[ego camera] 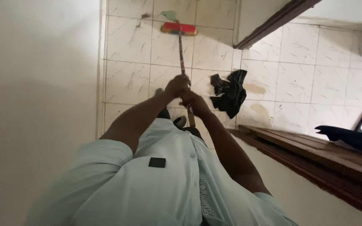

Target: The person sweeps the tiled floor using a broom with a red head and a long patterned handle, gathering debris into a pile.

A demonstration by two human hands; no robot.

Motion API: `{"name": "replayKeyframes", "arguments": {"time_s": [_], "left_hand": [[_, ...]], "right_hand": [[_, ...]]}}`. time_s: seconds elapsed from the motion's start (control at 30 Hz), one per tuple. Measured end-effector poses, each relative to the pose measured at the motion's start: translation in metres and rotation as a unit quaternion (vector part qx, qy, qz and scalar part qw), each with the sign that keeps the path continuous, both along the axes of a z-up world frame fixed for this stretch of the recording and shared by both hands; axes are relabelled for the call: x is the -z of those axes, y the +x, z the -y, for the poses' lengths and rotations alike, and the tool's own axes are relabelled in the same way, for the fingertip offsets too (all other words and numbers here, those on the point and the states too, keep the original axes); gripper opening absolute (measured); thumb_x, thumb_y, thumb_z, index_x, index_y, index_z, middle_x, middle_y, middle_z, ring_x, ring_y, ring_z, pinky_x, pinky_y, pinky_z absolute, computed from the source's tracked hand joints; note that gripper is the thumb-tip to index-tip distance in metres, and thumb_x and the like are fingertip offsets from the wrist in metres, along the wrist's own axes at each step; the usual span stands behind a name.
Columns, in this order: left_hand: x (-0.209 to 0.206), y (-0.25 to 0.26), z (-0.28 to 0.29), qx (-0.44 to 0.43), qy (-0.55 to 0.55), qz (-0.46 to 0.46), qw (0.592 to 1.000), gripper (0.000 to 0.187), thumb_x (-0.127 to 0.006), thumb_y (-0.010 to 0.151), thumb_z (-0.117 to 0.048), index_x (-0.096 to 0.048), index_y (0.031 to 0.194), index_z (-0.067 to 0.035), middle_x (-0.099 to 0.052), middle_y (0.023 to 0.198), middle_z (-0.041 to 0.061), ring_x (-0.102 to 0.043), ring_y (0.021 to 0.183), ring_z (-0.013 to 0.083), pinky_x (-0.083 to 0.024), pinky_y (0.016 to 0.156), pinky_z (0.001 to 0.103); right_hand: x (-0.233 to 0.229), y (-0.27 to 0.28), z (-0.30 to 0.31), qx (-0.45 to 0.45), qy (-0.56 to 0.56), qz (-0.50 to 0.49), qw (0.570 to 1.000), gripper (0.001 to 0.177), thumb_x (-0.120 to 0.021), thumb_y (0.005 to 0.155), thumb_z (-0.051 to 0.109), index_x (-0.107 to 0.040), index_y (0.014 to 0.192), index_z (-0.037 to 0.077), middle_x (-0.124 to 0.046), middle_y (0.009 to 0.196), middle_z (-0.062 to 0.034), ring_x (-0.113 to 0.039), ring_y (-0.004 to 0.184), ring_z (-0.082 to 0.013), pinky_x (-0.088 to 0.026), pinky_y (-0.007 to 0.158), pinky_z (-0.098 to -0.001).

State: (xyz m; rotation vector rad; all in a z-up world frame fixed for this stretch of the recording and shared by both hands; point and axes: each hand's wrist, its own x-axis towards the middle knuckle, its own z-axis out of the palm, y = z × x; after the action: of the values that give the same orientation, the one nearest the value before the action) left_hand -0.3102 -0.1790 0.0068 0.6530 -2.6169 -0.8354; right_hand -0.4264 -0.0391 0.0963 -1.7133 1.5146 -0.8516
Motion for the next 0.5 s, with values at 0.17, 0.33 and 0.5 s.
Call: {"name": "replayKeyframes", "arguments": {"time_s": [0.17,0.33,0.5], "left_hand": [[-0.074,-0.002,0.012,-0.008,0.005,-0.146,0.989,0.015,-0.069,0.087,-0.020,-0.072,0.101,-0.016,-0.070,0.115,0.006,-0.067,0.112,0.0254,-0.055,0.093,0.035],[-0.105,-0.020,-0.008,0.094,0.076,0.000,0.993,0.017,-0.070,0.089,-0.028,-0.076,0.104,-0.021,-0.069,0.094,0.001,-0.068,0.098,0.0234,-0.055,0.089,0.041],[-0.070,-0.035,-0.015,0.128,0.091,0.047,0.987,0.016,-0.069,0.087,-0.025,-0.078,0.101,-0.024,-0.067,0.093,0.003,-0.066,0.098,0.0259,-0.055,0.084,0.041]], "right_hand": [[-0.087,-0.016,0.021,-0.024,-0.082,-0.116,0.990,0.026,-0.081,0.086,0.018,-0.072,0.107,0.005,-0.070,0.119,-0.0137,-0.065,0.115,-0.0346,-0.054,0.087,-0.0419],[-0.141,-0.042,-0.008,-0.072,0.076,-0.070,0.992,0.031,-0.080,0.093,0.022,-0.058,0.082,0.003,-0.067,0.099,-0.0098,-0.071,0.105,-0.0255,-0.059,0.091,-0.0379],[-0.129,-0.044,-0.011,-0.062,0.008,-0.070,0.996,0.024,-0.079,0.085,0.017,-0.059,0.079,0.005,-0.070,0.107,-0.0107,-0.067,0.113,-0.0314,-0.057,0.080,-0.0396]]}}
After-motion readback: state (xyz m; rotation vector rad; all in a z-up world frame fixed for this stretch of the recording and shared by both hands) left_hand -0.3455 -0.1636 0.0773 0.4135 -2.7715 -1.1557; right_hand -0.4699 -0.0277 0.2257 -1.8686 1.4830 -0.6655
